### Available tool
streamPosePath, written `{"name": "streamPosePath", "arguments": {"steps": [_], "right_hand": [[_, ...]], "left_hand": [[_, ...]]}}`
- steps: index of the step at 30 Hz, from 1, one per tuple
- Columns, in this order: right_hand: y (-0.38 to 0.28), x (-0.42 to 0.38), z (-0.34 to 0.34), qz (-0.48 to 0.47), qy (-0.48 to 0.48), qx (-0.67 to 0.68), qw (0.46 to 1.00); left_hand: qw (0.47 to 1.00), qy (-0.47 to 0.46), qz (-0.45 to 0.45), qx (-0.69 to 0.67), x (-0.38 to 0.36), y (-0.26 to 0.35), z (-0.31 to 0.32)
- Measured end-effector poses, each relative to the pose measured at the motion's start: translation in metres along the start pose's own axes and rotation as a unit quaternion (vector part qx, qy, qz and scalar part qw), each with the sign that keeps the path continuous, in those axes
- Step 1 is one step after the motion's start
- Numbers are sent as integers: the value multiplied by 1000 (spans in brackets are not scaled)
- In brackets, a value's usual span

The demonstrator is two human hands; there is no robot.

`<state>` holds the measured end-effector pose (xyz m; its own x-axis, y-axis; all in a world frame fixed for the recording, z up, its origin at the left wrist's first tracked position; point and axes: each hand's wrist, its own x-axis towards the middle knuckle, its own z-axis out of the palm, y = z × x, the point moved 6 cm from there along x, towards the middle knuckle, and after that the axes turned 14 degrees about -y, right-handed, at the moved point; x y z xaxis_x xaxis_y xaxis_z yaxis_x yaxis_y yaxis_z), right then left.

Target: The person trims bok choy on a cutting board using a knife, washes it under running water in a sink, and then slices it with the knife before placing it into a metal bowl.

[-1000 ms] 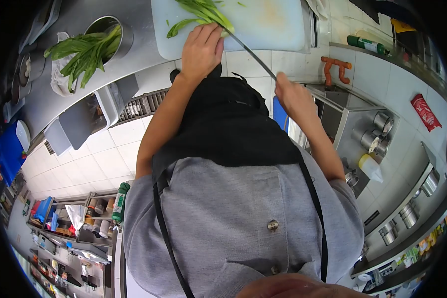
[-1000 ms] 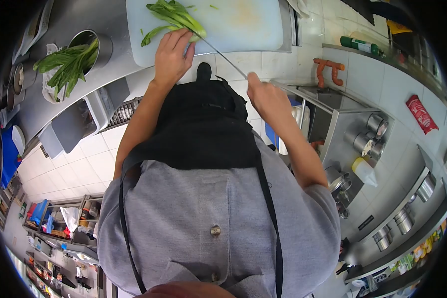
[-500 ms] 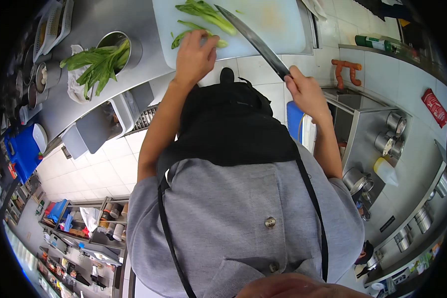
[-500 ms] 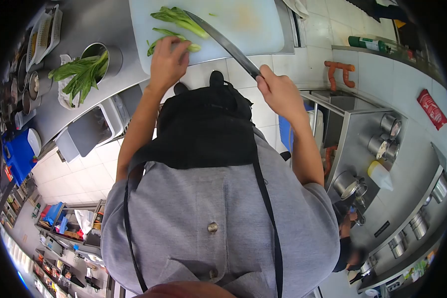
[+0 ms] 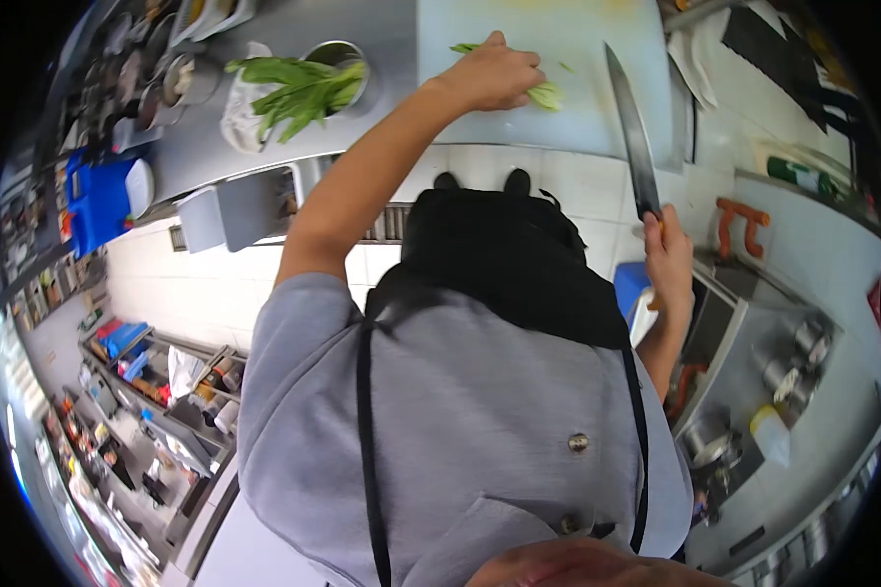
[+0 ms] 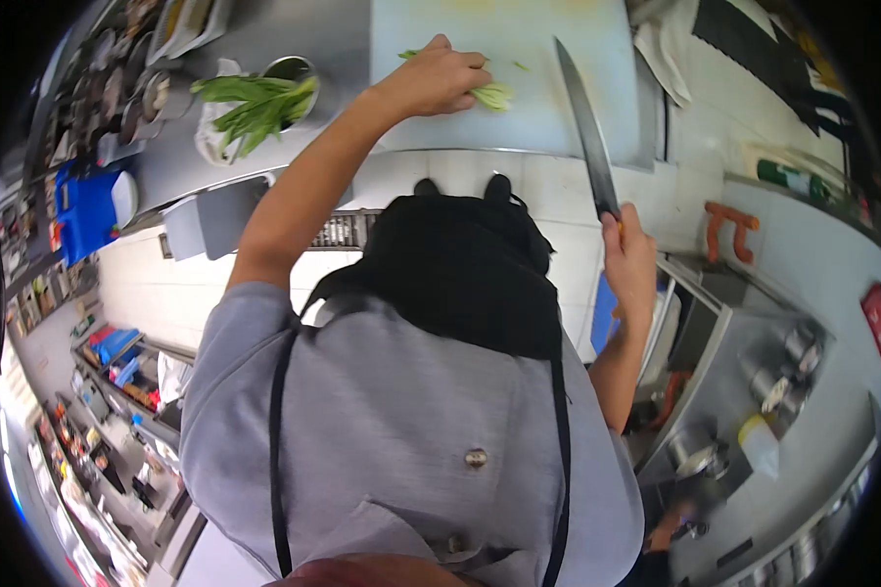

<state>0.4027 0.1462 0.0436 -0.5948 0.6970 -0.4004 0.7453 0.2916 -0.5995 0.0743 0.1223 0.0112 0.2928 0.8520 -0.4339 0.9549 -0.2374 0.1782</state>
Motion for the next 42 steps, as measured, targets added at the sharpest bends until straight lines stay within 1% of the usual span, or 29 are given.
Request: {"name": "streamPosePath", "arguments": {"steps": [2,3,5,7,9,10,12,13,16,18,19,21,22,24,25,27,28,30,31,32,33,34,36,37,38,40,41,42], "right_hand": [[7,0,3,11,-13,26,1000],[9,2,3,8,-12,30,999],[15,1,3,25,-10,34,999],[12,3,0,30,-16,26,999],[9,8,0,33,-21,18,999],[6,12,0,25,-24,5,999],[2,19,3,12,-28,-9,999],[-1,22,6,10,-38,-9,999],[-2,28,10,-2,-51,-15,999],[0,29,11,-8,-52,-19,998],[1,28,12,-6,-54,-15,998],[2,27,15,-6,-59,-11,998],[3,27,16,-6,-57,-15,998],[3,29,16,-9,-52,-20,998],[3,28,16,-2,-55,-16,998],[6,27,19,8,-57,-9,998],[9,28,21,1,-51,-12,999],[11,28,22,-7,-46,-15,999],[11,29,23,-9,-46,-11,999],[11,30,23,-11,-45,-7,999],[10,30,23,-12,-44,-6,999],[9,30,22,-7,-49,2,999],[8,33,21,-3,-52,11,999],[9,34,22,-1,-55,11,998],[10,35,23,0,-59,11,998],[10,36,23,-1,-63,14,998],[9,37,23,2,-63,18,998],[7,37,22,2,-62,19,998]], "left_hand": [[991,130,8,-23,-34,-10,-30],[986,162,-13,-21,-65,-19,-51],[983,136,-116,-48,-118,-53,-71],[969,70,-236,14,-172,-60,-100],[946,-4,-320,47,-199,-96,-82],[945,-5,-322,47,-198,-110,-71],[926,-105,-352,84,-190,-141,-32],[925,-106,-356,83,-187,-144,-22],[934,-79,-330,116,-175,-147,-11],[942,24,-327,73,-185,-163,-19],[942,22,-325,73,-193,-181,-16],[922,-37,-384,-31,-211,-230,3],[921,-38,-386,-34,-212,-237,9],[899,-146,-412,-14,-212,-239,14],[899,-146,-412,-12,-210,-238,11],[868,-256,-383,-185,-204,-193,-3],[868,-257,-382,-184,-206,-182,-5],[881,-198,-274,-332,-201,-159,-8],[880,-198,-276,-332,-204,-163,-3],[818,-123,-335,-452,-211,-177,7],[734,-44,-383,-559,-217,-188,19],[735,-43,-383,-558,-214,-191,29],[790,-37,-383,-477,-206,-191,30],[836,-120,-377,-380,-197,-192,31],[835,-120,-378,-381,-190,-198,41],[861,-131,-382,-308,-174,-215,68],[849,-114,-400,-325,-172,-210,64],[850,-114,-400,-324,-172,-210,61]]}}
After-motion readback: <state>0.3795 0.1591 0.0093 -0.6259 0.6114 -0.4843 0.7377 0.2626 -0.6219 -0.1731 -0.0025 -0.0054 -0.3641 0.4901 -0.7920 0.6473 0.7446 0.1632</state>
